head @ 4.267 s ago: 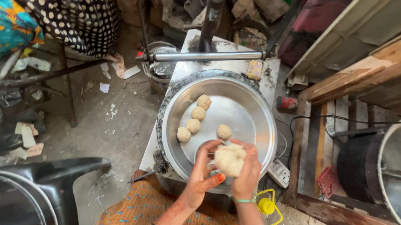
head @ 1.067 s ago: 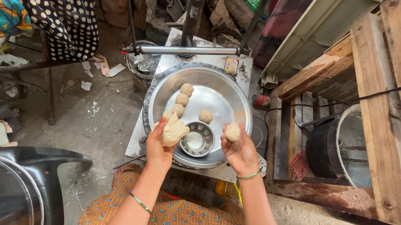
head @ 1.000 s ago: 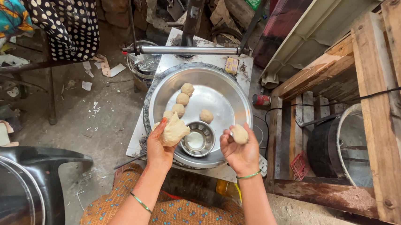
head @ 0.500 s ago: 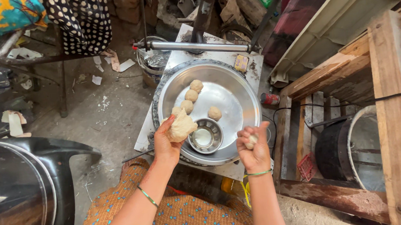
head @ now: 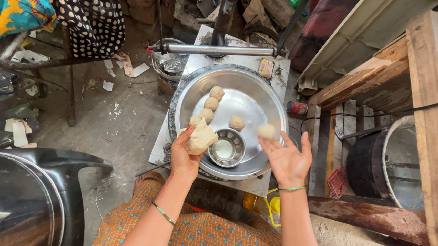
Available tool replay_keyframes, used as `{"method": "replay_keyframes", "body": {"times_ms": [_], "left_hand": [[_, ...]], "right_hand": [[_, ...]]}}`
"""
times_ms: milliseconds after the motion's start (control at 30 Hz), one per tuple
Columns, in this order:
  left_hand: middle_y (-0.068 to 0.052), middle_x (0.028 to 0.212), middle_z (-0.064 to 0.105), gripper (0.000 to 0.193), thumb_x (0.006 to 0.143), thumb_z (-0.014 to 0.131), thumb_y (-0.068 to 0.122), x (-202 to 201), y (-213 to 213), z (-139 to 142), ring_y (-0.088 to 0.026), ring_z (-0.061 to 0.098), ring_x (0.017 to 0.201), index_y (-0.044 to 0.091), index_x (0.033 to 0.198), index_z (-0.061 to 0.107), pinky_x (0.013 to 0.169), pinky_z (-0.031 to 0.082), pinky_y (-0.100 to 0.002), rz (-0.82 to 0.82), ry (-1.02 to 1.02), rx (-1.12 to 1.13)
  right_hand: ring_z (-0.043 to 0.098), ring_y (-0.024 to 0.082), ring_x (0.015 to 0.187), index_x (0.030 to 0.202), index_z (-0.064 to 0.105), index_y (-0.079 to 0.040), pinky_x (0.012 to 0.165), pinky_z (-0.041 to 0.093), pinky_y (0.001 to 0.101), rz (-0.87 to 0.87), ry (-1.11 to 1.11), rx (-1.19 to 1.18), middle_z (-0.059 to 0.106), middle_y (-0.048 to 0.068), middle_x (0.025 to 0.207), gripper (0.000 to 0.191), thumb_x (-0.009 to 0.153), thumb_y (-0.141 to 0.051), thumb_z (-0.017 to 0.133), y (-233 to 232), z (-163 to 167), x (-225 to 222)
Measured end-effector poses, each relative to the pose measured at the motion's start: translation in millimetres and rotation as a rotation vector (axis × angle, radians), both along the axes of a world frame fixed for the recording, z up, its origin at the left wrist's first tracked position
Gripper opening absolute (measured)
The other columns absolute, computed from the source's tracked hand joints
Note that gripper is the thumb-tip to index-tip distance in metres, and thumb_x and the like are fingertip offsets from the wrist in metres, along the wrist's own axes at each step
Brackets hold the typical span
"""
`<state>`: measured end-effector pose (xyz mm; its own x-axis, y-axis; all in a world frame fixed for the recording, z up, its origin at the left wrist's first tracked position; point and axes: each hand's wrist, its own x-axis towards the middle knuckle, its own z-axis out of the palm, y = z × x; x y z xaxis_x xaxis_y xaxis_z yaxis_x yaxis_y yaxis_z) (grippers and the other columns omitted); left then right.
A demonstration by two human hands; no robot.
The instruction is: The person pinches portions from a mass of dough kept in a covered bucket on a chair and rolls each portion between their palms into a round ball, placing the finished balls on a large metal plate. The plate gradually fills with dough balls as the person repeats the cycle.
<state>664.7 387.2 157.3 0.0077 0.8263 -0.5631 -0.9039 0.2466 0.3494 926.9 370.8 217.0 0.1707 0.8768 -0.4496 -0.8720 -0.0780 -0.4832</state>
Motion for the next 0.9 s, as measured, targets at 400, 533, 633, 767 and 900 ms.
{"method": "replay_keyframes", "body": {"times_ms": [400,533,633,767,900], "left_hand": [[-0.005,0.113,0.072,0.034,0.087,0.072,0.025,4,0,-15,-0.023,0.07,0.105,0.011,0.116,0.065,0.089,0.054,-0.04,-0.015,-0.012,0.024],[-0.005,0.114,0.072,0.035,0.087,0.074,0.026,1,0,-17,-0.021,0.069,0.106,0.009,0.117,0.065,0.091,0.053,-0.038,0.007,0.031,0.094],[-0.004,0.115,0.071,0.036,0.085,0.073,0.026,-2,2,-15,-0.02,0.069,0.107,0.012,0.117,0.064,0.092,0.053,-0.037,0.007,0.003,0.04],[-0.005,0.116,0.071,0.037,0.085,0.073,0.026,-5,3,-10,-0.021,0.07,0.108,0.012,0.118,0.065,0.092,0.054,-0.037,0.015,-0.036,0.011],[-0.006,0.117,0.071,0.038,0.085,0.073,0.024,-3,2,-5,-0.022,0.07,0.108,0.01,0.12,0.065,0.09,0.056,-0.038,0.002,-0.05,0.012]], "right_hand": [[0.063,0.042,0.123,0.133,0.06,0.004,0.097,0.05,0.0435,0.434,-2.237,0.688,0.059,0.026,0.14,0.061,0.098,-0.045,0.059,-12,-44,-99],[0.069,0.042,0.102,0.123,0.07,-0.007,0.084,0.054,0.0479,0.805,-2.063,0.421,0.069,0.018,0.128,0.048,0.095,-0.044,0.062,-11,-45,-113],[0.073,0.033,0.097,0.096,0.079,-0.008,0.089,0.058,0.0405,0.812,-2.125,0.078,0.078,0.015,0.102,0.039,0.101,-0.045,0.069,-9,-47,-106],[0.073,0.017,0.083,0.103,0.076,-0.001,0.074,0.059,0.0304,0.278,-1.401,0.259,0.077,0.009,0.095,0.024,0.082,-0.012,0.08,2,-56,-72],[0.053,0.008,0.067,0.114,0.076,0.002,0.056,0.04,0.0205,0.205,-0.509,0.106,0.07,0.005,0.088,0.019,0.098,-0.006,0.069,14,-62,-32]]}}
